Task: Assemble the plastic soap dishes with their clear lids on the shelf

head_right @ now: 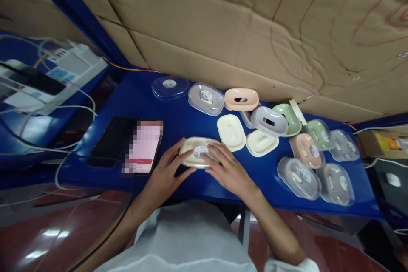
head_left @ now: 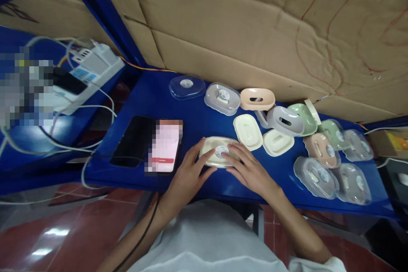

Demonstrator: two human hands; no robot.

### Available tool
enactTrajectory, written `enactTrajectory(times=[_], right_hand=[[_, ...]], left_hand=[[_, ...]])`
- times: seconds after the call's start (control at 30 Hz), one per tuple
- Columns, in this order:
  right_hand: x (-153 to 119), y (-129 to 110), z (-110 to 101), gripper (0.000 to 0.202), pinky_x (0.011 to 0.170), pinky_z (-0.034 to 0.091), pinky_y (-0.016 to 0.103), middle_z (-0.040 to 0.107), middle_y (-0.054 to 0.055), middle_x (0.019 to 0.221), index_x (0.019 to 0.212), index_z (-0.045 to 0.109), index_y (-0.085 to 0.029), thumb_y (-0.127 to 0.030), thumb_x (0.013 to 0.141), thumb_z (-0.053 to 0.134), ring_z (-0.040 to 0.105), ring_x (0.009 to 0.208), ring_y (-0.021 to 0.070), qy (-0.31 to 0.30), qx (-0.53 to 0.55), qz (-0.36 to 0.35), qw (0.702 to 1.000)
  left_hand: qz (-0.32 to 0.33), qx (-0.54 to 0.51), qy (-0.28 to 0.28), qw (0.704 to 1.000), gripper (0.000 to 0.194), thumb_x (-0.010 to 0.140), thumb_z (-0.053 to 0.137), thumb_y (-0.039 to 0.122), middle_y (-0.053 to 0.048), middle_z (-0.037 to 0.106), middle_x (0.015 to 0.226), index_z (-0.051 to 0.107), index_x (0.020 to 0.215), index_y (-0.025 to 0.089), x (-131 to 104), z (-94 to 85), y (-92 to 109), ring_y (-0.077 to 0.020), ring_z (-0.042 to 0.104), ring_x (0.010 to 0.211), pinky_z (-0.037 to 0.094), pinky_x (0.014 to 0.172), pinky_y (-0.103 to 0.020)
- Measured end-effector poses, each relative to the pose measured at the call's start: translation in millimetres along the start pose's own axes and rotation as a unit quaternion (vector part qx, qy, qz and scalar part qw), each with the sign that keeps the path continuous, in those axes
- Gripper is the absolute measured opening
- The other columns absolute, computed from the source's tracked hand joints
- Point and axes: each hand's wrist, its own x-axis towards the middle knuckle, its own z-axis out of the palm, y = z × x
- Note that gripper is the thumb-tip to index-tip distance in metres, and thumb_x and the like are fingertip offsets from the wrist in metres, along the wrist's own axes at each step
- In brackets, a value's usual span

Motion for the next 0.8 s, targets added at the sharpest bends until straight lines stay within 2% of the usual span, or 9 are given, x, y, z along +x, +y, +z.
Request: enactTrajectory(times=[0.2, 0.37, 0.47, 0.57, 0.67, 0.73, 0.8], right_hand=[[-2.1, 1.9, 3.6, 0.066, 0.125, 0.048, 0.059, 0.053, 0.013, 0.163, 0.164, 0.045, -0.031, -0.036, 0.103, 0.069, 0.042, 0.158, 0.0324, 0.010, 0.009, 0.012, 1.000], [-9.2, 4.7, 2.1, 0.069, 0.120, 0.054, 0.057, 0.056, 0.010, 0.162, 0.168, 0.037, -0.036, -0.028, 0.105, 0.065, 0.048, 0.155, 0.0312, 0.051, 0.017, 0.024, 0.998], [-15.7, 12.5, -5.8, 0.068, 0.120, 0.053, 0.061, 0.058, 0.009, 0.159, 0.167, 0.039, -0.037, -0.024, 0.105, 0.062, 0.051, 0.152, 0.0324, 0.095, -0.012, 0.046, 0.994], [-19.0, 26.2, -16.2, 0.067, 0.123, 0.046, 0.068, 0.060, 0.009, 0.157, 0.166, 0.041, -0.038, -0.023, 0.104, 0.064, 0.053, 0.150, 0.0348, 0.118, -0.068, 0.052, 0.989], [-20.7, 40.2, -23.2, 0.060, 0.122, 0.047, 0.070, 0.062, 0.011, 0.154, 0.161, 0.048, -0.037, -0.025, 0.104, 0.063, 0.056, 0.147, 0.0364, 0.130, -0.105, 0.062, 0.984], [-23.0, 47.2, -25.0, 0.054, 0.119, 0.051, 0.068, 0.061, 0.011, 0.154, 0.157, 0.054, -0.036, -0.027, 0.105, 0.061, 0.055, 0.148, 0.0363, 0.134, -0.108, 0.071, 0.983], [-25.3, 52.9, -27.0, 0.048, 0.117, 0.053, 0.065, 0.061, 0.011, 0.154, 0.153, 0.057, -0.035, -0.028, 0.106, 0.059, 0.055, 0.148, 0.0356, 0.131, -0.102, 0.076, 0.983]], left_hand=[[-0.011, -0.020, 0.014, 1.000, 0.053, 0.101, 0.073, 0.031, -0.015, 0.053, 0.162, 0.056, 0.151, 0.030, -3.8, 0.0, -1.6, -0.0306, 0.060, 0.145, 0.058, 0.114, -0.048], [-0.030, -0.018, 0.001, 0.999, 0.071, 0.099, 0.074, 0.026, -0.013, 0.053, 0.164, 0.043, 0.162, 0.032, -3.5, 1.7, 0.2, -0.0304, 0.057, 0.148, 0.056, 0.117, -0.050], [-0.019, -0.019, -0.003, 1.000, 0.074, 0.098, 0.074, 0.021, -0.011, 0.059, 0.159, 0.041, 0.164, 0.031, -3.7, 2.5, 1.8, -0.0283, 0.058, 0.145, 0.056, 0.118, -0.050], [0.004, -0.010, 0.006, 1.000, 0.058, 0.098, 0.073, 0.018, -0.008, 0.068, 0.148, 0.056, 0.153, 0.028, -6.3, 1.1, 3.2, -0.0266, 0.059, 0.145, 0.057, 0.118, -0.048], [0.043, 0.006, 0.003, 0.999, 0.028, 0.098, 0.071, 0.016, -0.005, 0.074, 0.138, 0.076, 0.123, 0.027, -10.7, -2.3, 4.0, -0.0266, 0.059, 0.145, 0.058, 0.118, -0.047], [0.054, 0.009, 0.003, 0.999, 0.019, 0.099, 0.070, 0.016, -0.005, 0.075, 0.135, 0.078, 0.113, 0.027, -13.9, -4.5, 4.4, -0.0270, 0.060, 0.144, 0.059, 0.118, -0.048], [0.052, 0.007, 0.011, 0.999, 0.017, 0.101, 0.069, 0.017, -0.005, 0.076, 0.133, 0.078, 0.112, 0.026, -16.9, -6.1, 4.8, -0.0280, 0.060, 0.144, 0.060, 0.116, -0.049]])
